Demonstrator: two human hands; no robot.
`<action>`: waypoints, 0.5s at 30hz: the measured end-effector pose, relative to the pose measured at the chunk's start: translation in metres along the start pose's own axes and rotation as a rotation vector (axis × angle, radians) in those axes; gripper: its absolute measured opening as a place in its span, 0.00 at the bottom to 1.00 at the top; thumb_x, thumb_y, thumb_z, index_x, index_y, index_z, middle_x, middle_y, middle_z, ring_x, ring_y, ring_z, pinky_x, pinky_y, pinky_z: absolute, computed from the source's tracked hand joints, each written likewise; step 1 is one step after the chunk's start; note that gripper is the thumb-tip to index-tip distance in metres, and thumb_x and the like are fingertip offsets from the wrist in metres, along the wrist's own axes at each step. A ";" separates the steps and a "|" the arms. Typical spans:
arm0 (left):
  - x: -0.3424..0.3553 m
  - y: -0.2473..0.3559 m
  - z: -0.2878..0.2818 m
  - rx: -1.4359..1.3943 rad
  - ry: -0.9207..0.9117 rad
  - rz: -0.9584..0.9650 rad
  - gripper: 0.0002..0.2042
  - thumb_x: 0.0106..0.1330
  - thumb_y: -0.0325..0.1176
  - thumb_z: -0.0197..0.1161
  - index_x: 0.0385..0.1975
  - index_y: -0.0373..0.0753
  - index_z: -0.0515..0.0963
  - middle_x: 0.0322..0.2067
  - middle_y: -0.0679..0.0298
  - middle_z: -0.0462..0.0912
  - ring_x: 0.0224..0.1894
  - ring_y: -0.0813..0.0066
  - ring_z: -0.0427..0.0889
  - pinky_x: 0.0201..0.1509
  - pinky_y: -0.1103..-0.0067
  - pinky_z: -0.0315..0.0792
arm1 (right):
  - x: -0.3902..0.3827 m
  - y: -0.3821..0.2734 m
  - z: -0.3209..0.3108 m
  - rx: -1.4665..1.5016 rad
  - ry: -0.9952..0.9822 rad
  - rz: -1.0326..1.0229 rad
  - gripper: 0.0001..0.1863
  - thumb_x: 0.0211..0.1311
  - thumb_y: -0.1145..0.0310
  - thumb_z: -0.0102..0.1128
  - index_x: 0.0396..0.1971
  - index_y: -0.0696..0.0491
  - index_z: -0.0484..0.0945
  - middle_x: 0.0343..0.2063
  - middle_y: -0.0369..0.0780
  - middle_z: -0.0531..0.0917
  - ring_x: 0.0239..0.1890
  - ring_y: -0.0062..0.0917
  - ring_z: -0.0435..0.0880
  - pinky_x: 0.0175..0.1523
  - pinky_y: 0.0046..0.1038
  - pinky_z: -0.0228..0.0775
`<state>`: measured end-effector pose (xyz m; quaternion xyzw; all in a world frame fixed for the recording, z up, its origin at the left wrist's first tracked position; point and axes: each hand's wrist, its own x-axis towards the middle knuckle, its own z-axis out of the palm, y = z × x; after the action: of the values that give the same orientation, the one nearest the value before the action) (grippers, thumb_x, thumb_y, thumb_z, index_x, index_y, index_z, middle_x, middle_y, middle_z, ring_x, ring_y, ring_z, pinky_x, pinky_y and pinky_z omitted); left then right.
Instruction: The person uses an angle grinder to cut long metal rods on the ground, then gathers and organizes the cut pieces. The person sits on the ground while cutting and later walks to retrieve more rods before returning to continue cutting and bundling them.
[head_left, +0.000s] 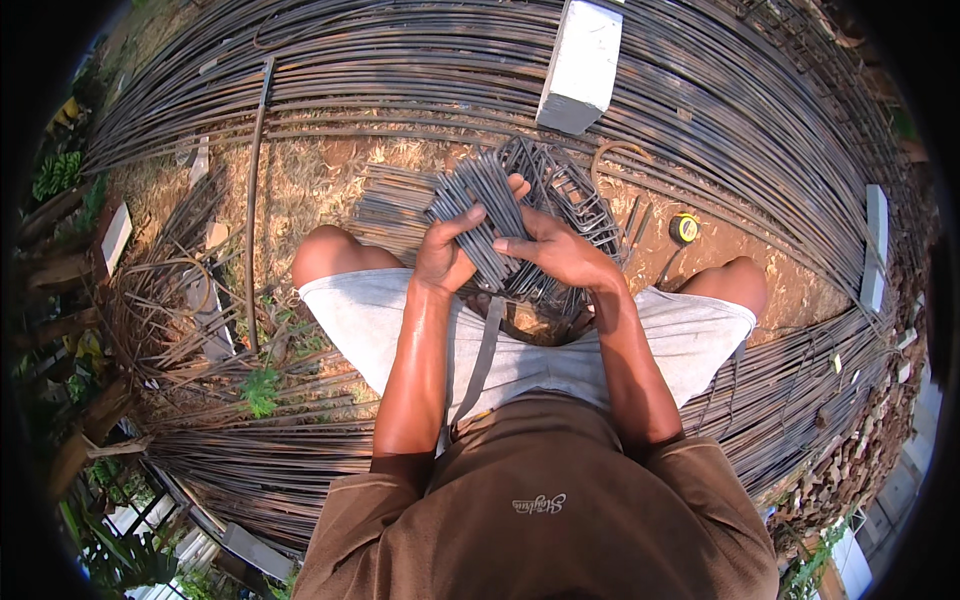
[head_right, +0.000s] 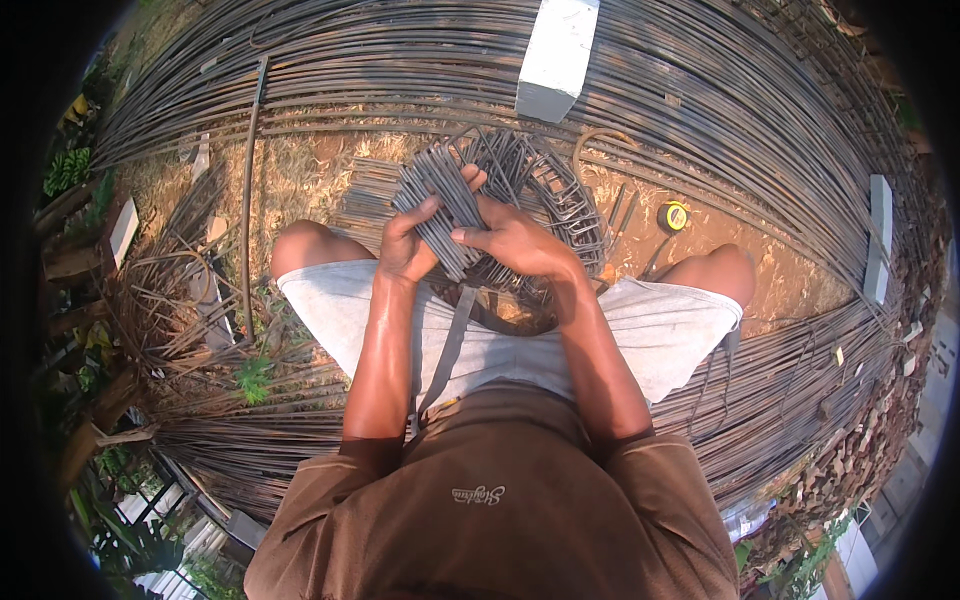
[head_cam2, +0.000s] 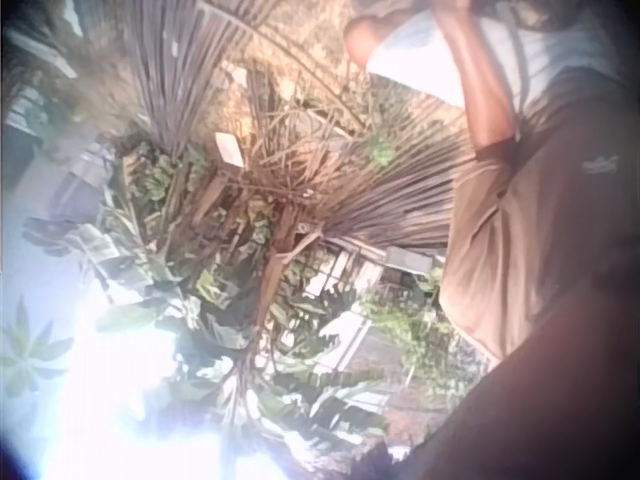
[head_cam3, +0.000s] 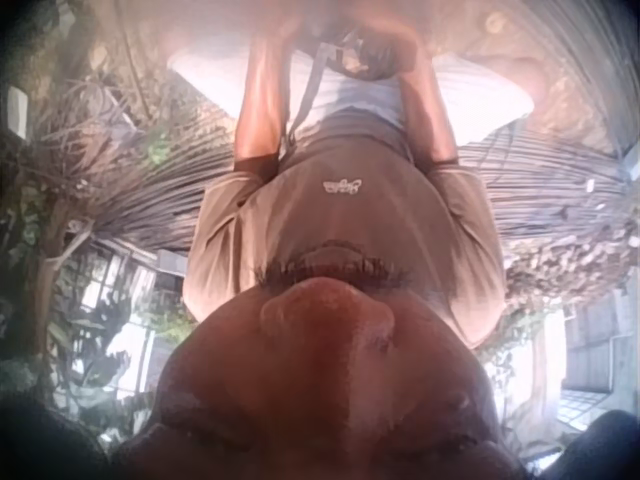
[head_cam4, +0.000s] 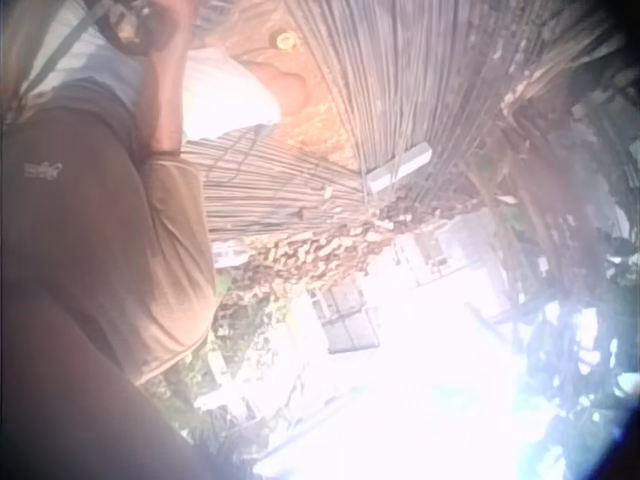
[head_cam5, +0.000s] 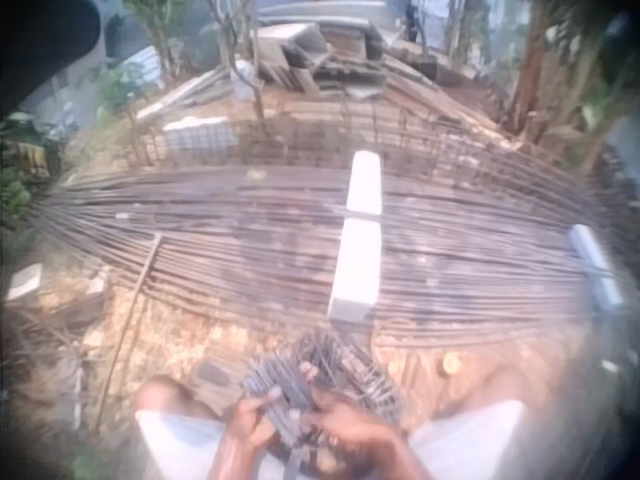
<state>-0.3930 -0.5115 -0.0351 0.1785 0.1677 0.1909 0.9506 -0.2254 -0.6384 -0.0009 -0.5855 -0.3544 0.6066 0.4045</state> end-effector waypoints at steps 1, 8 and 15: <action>0.001 0.002 0.001 -0.045 -0.051 -0.023 0.32 0.76 0.25 0.66 0.80 0.31 0.69 0.75 0.43 0.78 0.83 0.47 0.71 0.86 0.55 0.72 | -0.004 -0.006 -0.002 0.048 -0.027 -0.008 0.39 0.81 0.53 0.67 0.79 0.66 0.69 0.70 0.56 0.83 0.75 0.43 0.80 0.78 0.42 0.69; -0.003 -0.003 -0.010 0.059 0.200 -0.049 0.22 0.79 0.25 0.69 0.71 0.34 0.77 0.64 0.51 0.86 0.72 0.53 0.84 0.77 0.60 0.82 | 0.001 -0.018 0.020 -0.441 0.146 0.170 0.33 0.79 0.54 0.69 0.73 0.62 0.80 0.67 0.57 0.86 0.70 0.45 0.84 0.77 0.43 0.71; -0.004 0.006 -0.033 -0.003 0.438 0.155 0.18 0.82 0.27 0.68 0.68 0.38 0.78 0.59 0.61 0.89 0.65 0.62 0.88 0.75 0.60 0.84 | 0.040 0.026 -0.034 0.112 0.789 0.050 0.21 0.70 0.56 0.80 0.48 0.60 0.93 0.43 0.49 0.96 0.46 0.39 0.96 0.54 0.40 0.85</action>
<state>-0.4106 -0.4987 -0.0604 0.1439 0.3553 0.2976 0.8744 -0.1931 -0.6145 -0.0437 -0.7592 -0.1239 0.3630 0.5259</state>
